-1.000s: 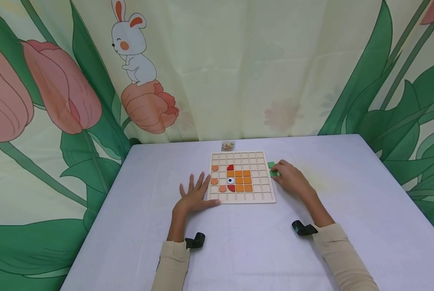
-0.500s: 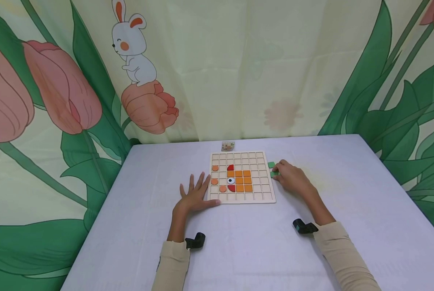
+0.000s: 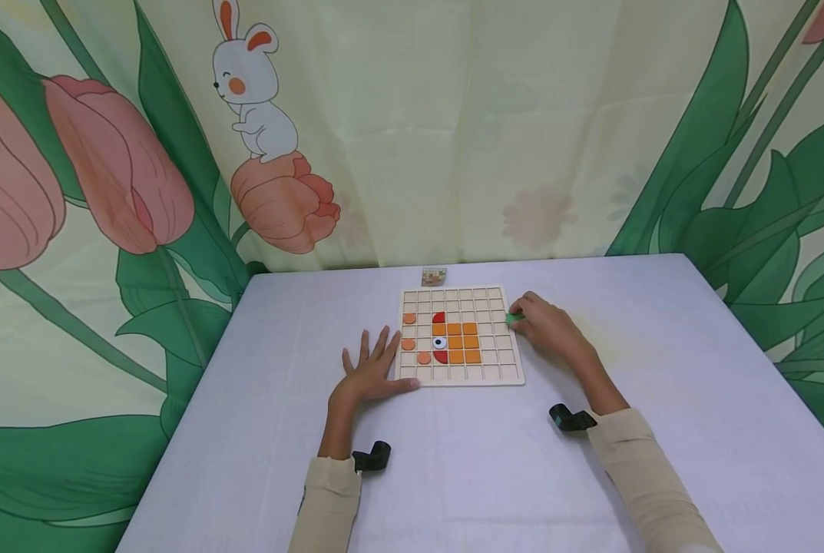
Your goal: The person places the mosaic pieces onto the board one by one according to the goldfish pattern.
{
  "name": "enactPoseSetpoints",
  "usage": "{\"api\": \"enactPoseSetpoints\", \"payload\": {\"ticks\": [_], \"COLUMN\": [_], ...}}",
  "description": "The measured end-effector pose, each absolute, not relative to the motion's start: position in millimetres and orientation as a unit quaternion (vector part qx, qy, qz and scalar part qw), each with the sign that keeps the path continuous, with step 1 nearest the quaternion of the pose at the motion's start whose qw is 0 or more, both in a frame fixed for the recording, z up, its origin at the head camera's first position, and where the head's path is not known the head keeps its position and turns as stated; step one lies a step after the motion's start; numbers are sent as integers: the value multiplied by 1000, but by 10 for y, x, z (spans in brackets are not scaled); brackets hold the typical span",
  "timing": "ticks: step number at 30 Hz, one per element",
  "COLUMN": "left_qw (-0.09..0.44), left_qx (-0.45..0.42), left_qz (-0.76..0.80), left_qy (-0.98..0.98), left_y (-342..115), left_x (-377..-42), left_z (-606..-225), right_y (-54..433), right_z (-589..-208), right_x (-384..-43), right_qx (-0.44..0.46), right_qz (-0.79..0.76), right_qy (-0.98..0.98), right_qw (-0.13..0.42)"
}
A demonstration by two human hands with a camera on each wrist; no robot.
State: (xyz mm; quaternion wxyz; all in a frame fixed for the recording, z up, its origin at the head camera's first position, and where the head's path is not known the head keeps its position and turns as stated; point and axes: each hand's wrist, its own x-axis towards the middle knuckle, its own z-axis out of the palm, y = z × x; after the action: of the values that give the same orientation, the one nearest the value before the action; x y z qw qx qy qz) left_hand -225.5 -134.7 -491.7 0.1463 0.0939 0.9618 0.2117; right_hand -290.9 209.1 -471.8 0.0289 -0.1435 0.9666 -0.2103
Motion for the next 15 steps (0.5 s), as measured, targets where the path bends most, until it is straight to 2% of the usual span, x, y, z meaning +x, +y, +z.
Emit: {"api": "enactPoseSetpoints", "payload": {"ticks": [15], "left_qw": [151], "left_qx": [94], "left_qz": [202], "left_qy": [963], "left_y": [-1353], "left_x": [-2271], "left_z": [-4948], "right_y": [1858], "right_z": [-4716], "right_x": [-3120], "right_qx": [-147], "right_qz": [-201], "right_qy": [968], "right_qw": [36]}}
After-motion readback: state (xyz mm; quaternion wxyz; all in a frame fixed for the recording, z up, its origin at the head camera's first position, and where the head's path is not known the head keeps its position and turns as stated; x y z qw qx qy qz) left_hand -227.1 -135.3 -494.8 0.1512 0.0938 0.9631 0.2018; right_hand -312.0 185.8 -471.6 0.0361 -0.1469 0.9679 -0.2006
